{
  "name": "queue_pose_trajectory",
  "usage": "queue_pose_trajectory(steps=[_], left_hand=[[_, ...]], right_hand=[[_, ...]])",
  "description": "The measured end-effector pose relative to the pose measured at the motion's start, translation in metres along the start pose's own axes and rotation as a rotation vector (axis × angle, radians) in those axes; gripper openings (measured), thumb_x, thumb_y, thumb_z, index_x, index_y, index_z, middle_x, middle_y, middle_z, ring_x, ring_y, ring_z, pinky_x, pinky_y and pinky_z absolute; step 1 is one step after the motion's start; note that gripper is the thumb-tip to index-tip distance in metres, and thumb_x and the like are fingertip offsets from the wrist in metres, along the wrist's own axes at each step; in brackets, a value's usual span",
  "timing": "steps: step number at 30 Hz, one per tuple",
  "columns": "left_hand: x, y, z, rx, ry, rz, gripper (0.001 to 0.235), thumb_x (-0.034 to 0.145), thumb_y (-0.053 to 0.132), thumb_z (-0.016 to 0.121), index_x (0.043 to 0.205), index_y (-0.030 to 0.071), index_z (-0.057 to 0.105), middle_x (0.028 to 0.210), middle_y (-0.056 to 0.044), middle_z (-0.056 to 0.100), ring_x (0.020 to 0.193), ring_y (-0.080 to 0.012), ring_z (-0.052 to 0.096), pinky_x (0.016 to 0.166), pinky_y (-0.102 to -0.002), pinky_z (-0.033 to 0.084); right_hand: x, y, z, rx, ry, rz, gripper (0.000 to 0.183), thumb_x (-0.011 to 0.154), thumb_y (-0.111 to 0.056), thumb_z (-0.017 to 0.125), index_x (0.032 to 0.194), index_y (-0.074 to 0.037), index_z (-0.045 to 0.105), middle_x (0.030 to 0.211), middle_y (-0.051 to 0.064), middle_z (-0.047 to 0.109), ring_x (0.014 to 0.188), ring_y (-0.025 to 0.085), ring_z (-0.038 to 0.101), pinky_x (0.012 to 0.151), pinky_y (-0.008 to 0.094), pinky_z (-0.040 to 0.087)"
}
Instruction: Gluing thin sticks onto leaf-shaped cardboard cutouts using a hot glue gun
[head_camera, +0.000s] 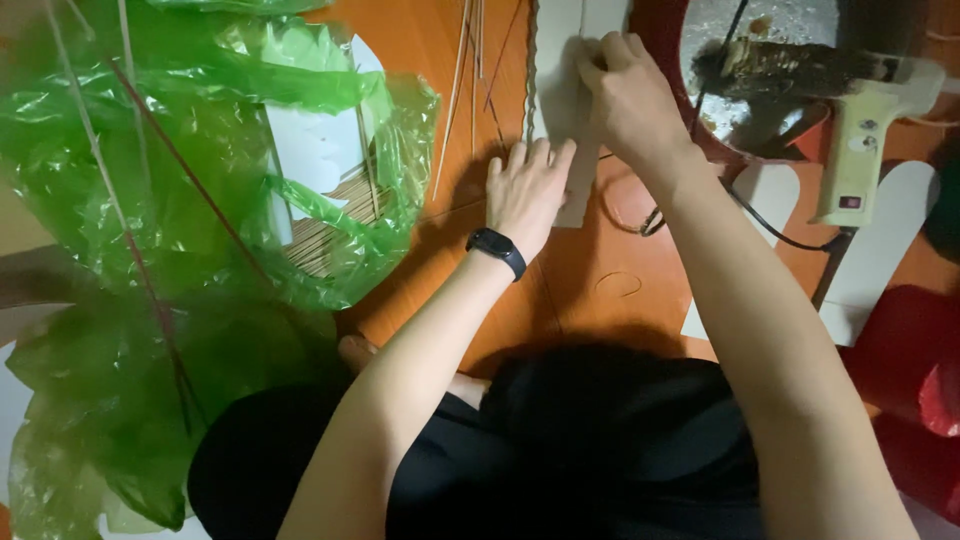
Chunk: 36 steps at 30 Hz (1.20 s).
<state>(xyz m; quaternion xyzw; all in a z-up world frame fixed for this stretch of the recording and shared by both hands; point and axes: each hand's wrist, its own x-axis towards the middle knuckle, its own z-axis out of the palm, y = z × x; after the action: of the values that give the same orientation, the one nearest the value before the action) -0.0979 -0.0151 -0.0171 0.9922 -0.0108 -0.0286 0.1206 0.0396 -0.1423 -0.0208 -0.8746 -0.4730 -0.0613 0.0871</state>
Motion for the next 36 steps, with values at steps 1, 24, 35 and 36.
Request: queue_pose_trajectory(steps=[1, 24, 35, 36], left_hand=[[0.000, 0.000, 0.002, 0.003, 0.002, -0.001, 0.060, 0.070, 0.027, 0.079, 0.124, 0.021, 0.054, 0.105, -0.004, 0.063, 0.095, -0.0282, 0.059, 0.069, -0.047, 0.048], [-0.001, -0.001, 0.017, -0.024, 0.013, 0.010, 0.029, 0.085, 0.008, 0.052, 0.110, 0.016, 0.061, 0.103, -0.009, 0.058, 0.097, -0.0306, 0.060, 0.074, -0.050, 0.049], [0.002, -0.001, 0.013, 0.103, 0.175, 0.112, 0.012, 0.079, 0.020, 0.060, 0.075, 0.020, 0.071, 0.096, -0.005, 0.058, 0.093, -0.0290, 0.055, 0.069, -0.044, 0.043], [0.003, 0.000, 0.014, 0.045, 0.163, 0.092, 0.013, 0.080, 0.020, 0.060, 0.079, 0.016, 0.072, 0.105, -0.008, 0.057, 0.105, -0.0309, 0.055, 0.075, -0.047, 0.047]], right_hand=[[0.003, 0.002, 0.004, 0.000, 0.003, -0.002, 0.041, 0.077, 0.009, 0.056, 0.117, 0.008, 0.067, 0.103, 0.019, 0.054, 0.084, 0.034, 0.046, 0.081, 0.038, 0.050], [0.035, 0.031, 0.022, 0.223, -0.090, 0.177, 0.005, 0.069, 0.004, 0.055, 0.064, 0.004, 0.053, 0.068, 0.013, 0.041, 0.060, 0.033, 0.043, 0.049, 0.041, 0.030], [0.037, 0.007, -0.002, 0.065, -0.172, 0.235, 0.021, 0.078, -0.006, 0.054, 0.097, 0.002, 0.060, 0.086, 0.024, 0.054, 0.075, 0.048, 0.054, 0.052, 0.055, 0.046], [0.038, -0.003, -0.015, 0.126, -0.226, 0.317, 0.031, 0.089, -0.002, 0.048, 0.118, 0.003, 0.057, 0.095, 0.026, 0.053, 0.082, 0.049, 0.053, 0.057, 0.059, 0.048]])
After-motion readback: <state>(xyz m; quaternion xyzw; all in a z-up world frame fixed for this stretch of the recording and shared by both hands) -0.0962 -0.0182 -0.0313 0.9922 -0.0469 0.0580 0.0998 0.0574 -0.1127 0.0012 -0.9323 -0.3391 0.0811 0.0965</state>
